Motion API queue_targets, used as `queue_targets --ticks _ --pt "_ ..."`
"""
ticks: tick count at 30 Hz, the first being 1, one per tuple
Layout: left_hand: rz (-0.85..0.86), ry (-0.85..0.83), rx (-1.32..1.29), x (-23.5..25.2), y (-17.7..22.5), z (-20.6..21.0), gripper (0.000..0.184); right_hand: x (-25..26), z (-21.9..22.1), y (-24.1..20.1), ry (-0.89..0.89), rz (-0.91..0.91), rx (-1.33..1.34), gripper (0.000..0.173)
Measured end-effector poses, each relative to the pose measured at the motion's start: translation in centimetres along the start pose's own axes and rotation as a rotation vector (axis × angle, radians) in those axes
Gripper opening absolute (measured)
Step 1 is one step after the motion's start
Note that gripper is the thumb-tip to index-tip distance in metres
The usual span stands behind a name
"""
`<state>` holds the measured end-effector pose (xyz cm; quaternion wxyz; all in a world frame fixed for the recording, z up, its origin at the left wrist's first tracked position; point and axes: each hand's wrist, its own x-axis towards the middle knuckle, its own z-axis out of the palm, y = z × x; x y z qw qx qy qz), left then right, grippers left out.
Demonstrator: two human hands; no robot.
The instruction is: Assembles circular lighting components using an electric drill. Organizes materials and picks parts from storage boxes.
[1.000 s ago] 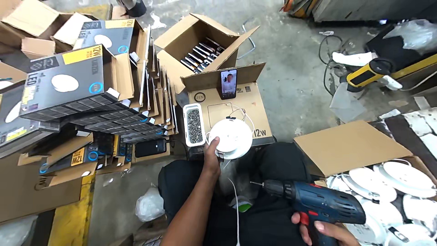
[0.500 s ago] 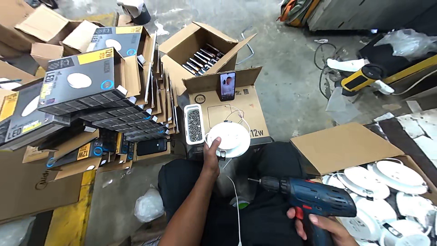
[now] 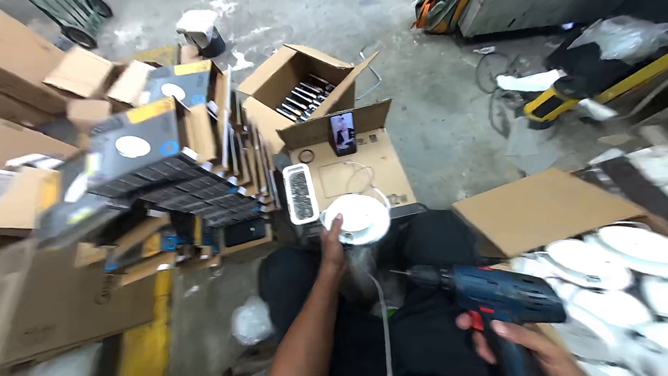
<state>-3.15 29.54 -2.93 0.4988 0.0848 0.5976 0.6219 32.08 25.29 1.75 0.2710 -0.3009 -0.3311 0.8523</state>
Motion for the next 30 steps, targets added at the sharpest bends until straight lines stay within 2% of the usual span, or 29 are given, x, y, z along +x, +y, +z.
queue_targets --ticks 5,13,17,21,30 --pt "-0.002 -0.019 0.041 -0.3 0.9 -0.5 0.053 0.7 1.1 -0.4 -0.004 0.054 -0.056 0.030" --pt "0.019 -0.010 0.031 -0.1 1.1 -0.2 0.049 0.5 0.9 -0.3 -0.014 0.071 0.002 0.033" --pt "-0.005 -0.013 0.032 0.2 0.4 -0.5 0.057 0.4 0.5 0.0 -0.001 0.031 0.035 0.034" --pt "-0.056 0.014 0.062 0.2 0.9 -0.4 0.056 0.6 0.4 0.3 -0.027 0.023 0.065 0.033" --pt "-0.041 -0.005 0.049 0.6 0.8 0.1 0.058 0.4 -0.5 0.1 -0.082 0.035 0.103 0.034"
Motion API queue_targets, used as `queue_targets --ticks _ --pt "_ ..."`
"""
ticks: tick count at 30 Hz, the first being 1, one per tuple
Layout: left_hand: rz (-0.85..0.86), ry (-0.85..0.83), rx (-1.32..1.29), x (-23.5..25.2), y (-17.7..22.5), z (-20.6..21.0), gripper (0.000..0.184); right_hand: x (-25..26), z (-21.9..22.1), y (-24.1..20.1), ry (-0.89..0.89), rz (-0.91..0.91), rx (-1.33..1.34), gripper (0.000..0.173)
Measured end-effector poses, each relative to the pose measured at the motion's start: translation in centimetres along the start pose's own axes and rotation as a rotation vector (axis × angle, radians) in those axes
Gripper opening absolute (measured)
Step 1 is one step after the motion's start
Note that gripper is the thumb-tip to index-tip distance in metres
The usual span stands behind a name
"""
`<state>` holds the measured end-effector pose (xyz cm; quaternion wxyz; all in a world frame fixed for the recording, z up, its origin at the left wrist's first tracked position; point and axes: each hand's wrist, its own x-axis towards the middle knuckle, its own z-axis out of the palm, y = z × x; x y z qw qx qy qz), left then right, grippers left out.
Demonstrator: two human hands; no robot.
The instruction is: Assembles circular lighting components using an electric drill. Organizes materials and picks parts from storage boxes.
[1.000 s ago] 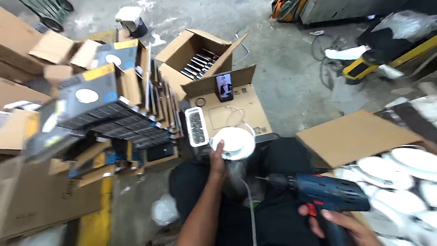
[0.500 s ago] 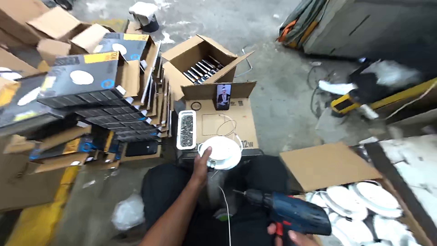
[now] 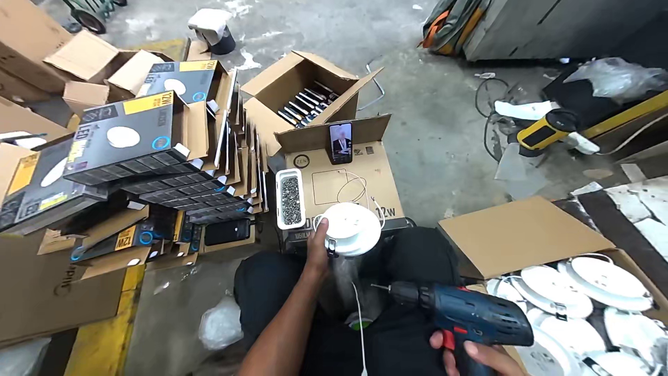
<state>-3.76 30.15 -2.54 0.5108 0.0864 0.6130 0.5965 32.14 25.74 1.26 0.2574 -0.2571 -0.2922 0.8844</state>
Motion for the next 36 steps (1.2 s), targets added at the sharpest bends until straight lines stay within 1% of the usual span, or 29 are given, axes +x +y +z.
queue_targets --ticks 8,14,17,20,23,25,27,29,31,33,36 --pt "-0.058 0.034 -0.042 -0.2 0.4 0.0 0.055 0.3 0.0 0.0 -0.016 -0.007 0.008 0.034" --pt "-0.047 0.020 -0.072 0.1 0.2 -0.3 0.056 0.4 -0.1 0.1 -0.028 -0.012 0.005 0.035" --pt "-0.011 0.019 -0.100 0.3 0.0 -0.4 0.056 0.4 -0.1 0.1 -0.041 -0.014 0.014 0.035" --pt "0.058 -0.014 -0.167 0.2 0.0 -0.3 0.051 0.4 -0.1 0.1 -0.044 -0.013 0.027 0.035" --pt "0.089 -0.047 -0.217 -0.1 0.1 -0.1 0.047 0.2 0.2 0.1 -0.002 -0.010 -0.016 0.036" --pt "0.055 -0.086 -0.277 -0.2 0.3 -0.1 0.043 0.2 0.3 0.1 0.013 -0.014 -0.033 0.037" --pt "-0.035 -0.118 -0.329 -0.5 0.6 -0.1 0.039 0.1 0.2 0.1 0.010 -0.009 -0.026 0.036" --pt "-0.139 -0.113 -0.346 -0.7 1.2 -0.3 0.044 0.1 0.0 0.3 0.003 -0.017 -0.007 0.036" --pt "-0.203 -0.069 -0.380 -0.4 1.4 -0.4 0.050 0.1 -0.2 0.3 -0.010 -0.026 -0.002 0.037" --pt "-0.236 -0.056 -0.418 -0.2 1.4 -0.8 0.052 0.2 0.0 0.2 -0.008 -0.024 0.002 0.037" --pt "-0.236 -0.066 -0.437 -0.1 1.3 -1.0 0.055 0.3 0.1 0.1 -0.014 -0.024 0.000 0.037"
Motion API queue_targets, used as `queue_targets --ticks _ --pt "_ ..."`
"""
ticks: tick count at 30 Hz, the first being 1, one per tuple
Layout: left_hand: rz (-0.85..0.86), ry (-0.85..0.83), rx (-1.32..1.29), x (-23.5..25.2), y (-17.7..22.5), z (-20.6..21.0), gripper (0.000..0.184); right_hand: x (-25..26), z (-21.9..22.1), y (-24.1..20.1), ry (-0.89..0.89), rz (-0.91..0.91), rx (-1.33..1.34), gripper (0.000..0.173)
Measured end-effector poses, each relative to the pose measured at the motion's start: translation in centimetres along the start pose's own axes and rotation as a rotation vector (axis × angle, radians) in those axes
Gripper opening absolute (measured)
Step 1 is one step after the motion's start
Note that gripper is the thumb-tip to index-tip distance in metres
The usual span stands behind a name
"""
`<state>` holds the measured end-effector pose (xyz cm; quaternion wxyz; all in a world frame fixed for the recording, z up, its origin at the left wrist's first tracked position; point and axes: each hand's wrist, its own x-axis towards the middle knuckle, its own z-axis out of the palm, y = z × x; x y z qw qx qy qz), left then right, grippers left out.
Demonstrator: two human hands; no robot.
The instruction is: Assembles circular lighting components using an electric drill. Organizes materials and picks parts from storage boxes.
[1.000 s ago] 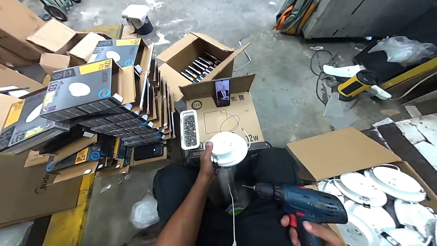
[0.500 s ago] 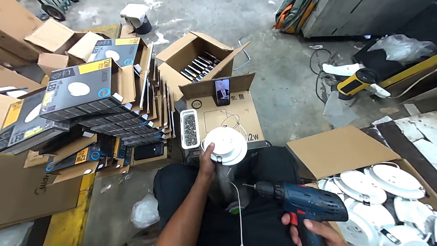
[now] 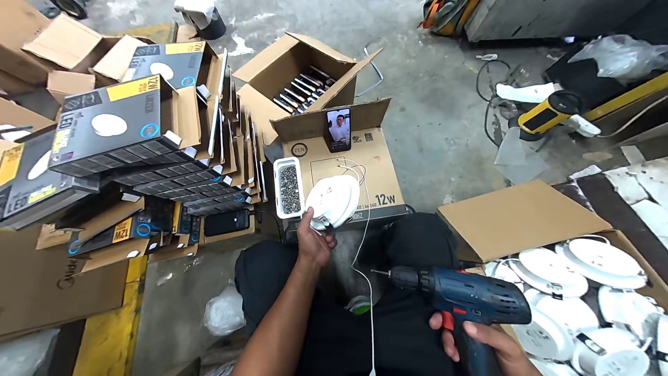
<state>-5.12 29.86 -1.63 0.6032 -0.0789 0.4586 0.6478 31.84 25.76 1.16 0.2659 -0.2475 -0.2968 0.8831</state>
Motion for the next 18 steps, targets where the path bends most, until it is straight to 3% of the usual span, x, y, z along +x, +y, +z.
queue_targets --ticks 18 --pt "0.090 -0.103 0.056 -0.34 -0.63 0.48 0.036 0.10 -0.04 0.00 0.007 0.019 0.001 0.037"
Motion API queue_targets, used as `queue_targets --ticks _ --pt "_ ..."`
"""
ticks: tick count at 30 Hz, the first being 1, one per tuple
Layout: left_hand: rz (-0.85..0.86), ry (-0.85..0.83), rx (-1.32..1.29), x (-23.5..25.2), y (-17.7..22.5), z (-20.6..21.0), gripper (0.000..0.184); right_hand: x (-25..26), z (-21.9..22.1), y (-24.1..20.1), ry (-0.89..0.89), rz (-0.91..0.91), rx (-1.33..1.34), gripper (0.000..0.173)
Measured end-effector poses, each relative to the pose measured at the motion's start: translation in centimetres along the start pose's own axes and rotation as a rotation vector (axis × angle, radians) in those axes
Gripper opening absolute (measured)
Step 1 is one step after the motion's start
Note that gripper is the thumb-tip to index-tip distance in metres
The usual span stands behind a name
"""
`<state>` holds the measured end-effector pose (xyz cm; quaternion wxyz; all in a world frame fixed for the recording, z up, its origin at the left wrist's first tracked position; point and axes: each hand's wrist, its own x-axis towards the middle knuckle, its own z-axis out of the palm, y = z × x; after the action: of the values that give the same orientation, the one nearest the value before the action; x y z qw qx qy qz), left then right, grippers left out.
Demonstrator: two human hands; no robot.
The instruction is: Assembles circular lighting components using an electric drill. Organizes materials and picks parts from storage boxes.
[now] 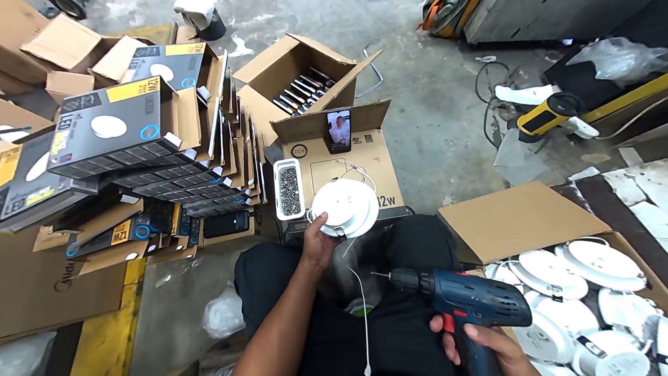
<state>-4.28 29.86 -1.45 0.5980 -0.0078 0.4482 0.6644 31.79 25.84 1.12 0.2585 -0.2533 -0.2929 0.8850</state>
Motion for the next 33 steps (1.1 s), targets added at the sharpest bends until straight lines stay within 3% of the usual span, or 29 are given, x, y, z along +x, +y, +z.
queue_targets --ticks 6,11,19,25,33 --pt "0.011 -0.032 -0.022 0.1 -0.3 -0.1 0.033 -0.1 0.0 0.0 -0.006 -0.006 0.004 0.037" --pt "0.038 -0.041 0.048 0.4 -0.6 -0.3 0.045 0.0 0.0 0.1 -0.006 -0.006 0.014 0.037" --pt "0.154 -0.336 0.025 0.1 -0.8 -0.8 0.095 0.0 -0.1 0.0 -0.025 -0.024 0.018 0.037" --pt "0.151 -0.641 -0.055 -0.2 0.2 -1.7 0.080 0.0 -0.2 0.0 -0.028 -0.018 0.032 0.038" --pt "0.151 -0.823 -0.103 -0.6 0.6 -2.5 0.063 0.0 -0.2 -0.1 -0.029 -0.008 -0.002 0.037"
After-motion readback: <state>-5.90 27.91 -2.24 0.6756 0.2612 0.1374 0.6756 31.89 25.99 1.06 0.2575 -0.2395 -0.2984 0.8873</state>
